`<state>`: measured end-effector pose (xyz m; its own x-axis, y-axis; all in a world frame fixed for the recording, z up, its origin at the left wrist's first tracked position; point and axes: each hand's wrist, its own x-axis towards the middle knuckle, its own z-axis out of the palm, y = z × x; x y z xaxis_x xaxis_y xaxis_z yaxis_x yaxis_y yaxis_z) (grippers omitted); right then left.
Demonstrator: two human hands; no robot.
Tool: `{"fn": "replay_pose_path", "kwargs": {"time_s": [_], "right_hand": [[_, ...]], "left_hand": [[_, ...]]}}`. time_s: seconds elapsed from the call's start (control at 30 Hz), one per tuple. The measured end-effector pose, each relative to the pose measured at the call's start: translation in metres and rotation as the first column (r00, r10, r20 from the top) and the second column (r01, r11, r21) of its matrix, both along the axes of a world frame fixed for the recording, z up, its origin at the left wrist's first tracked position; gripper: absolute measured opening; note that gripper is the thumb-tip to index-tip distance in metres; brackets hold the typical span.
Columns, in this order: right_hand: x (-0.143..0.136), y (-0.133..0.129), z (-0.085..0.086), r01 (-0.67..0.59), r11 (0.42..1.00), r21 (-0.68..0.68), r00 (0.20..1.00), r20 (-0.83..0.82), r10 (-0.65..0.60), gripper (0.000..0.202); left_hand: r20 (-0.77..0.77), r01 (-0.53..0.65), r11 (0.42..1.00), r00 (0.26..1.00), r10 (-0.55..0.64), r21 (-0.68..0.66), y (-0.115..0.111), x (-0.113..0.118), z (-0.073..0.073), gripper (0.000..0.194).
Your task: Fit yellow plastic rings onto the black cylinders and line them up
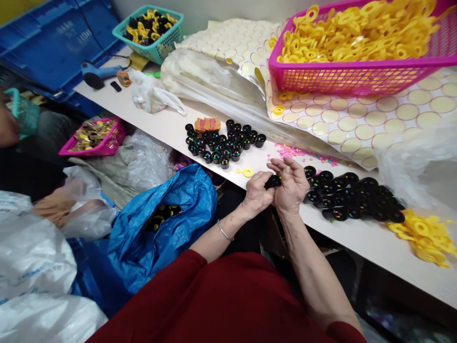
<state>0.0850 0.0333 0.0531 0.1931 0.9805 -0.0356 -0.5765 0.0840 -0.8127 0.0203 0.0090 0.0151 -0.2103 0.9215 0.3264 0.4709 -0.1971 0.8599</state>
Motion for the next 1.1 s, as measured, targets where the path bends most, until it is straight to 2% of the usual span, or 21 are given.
{"fn": "replay_pose_path", "kwargs": {"time_s": [0.1,0.2,0.33,0.47,0.63,0.83,0.97,1.1], "right_hand": [[0.0,0.006,-0.001,-0.014,1.0,-0.009,1.0,-0.023,0.014,0.009],[0.005,0.014,0.001,-0.06,0.994,-0.088,0.993,-0.102,0.051,0.005],[0.012,0.025,-0.001,-0.188,0.961,-0.201,0.959,-0.247,0.136,0.02],[0.016,0.03,-0.007,-0.259,0.924,-0.282,0.916,-0.375,0.143,0.027],[0.015,0.032,-0.008,-0.269,0.928,-0.26,0.889,-0.436,0.135,0.05],[0.017,0.031,-0.004,-0.261,0.934,-0.244,0.881,-0.455,0.128,0.062],[0.018,0.027,0.002,-0.235,0.948,-0.215,0.894,-0.429,0.125,0.064],[0.016,0.018,0.012,-0.23,0.954,-0.19,0.895,-0.426,0.131,0.061]], "left_hand": [[-0.002,0.006,1.0,1.0,-0.006,-0.006,0.003,-0.002,-0.005,0.034],[-0.011,-0.011,1.0,1.0,0.01,-0.02,0.004,-0.006,-0.006,0.034],[-0.048,-0.073,0.996,0.996,0.071,-0.042,0.006,-0.01,-0.004,0.026],[-0.053,-0.08,0.996,0.995,0.078,-0.031,0.007,-0.013,-0.002,0.021],[-0.074,-0.078,0.997,0.994,0.077,-0.008,0.009,-0.016,-0.006,0.023],[-0.076,-0.003,0.987,0.997,0.016,0.158,0.007,-0.024,-0.011,0.04],[-0.124,-0.026,0.968,0.991,0.058,0.249,0.006,-0.024,0.001,0.029],[-0.275,0.007,0.966,0.959,0.066,0.257,0.016,-0.013,0.021,0.024]]}}
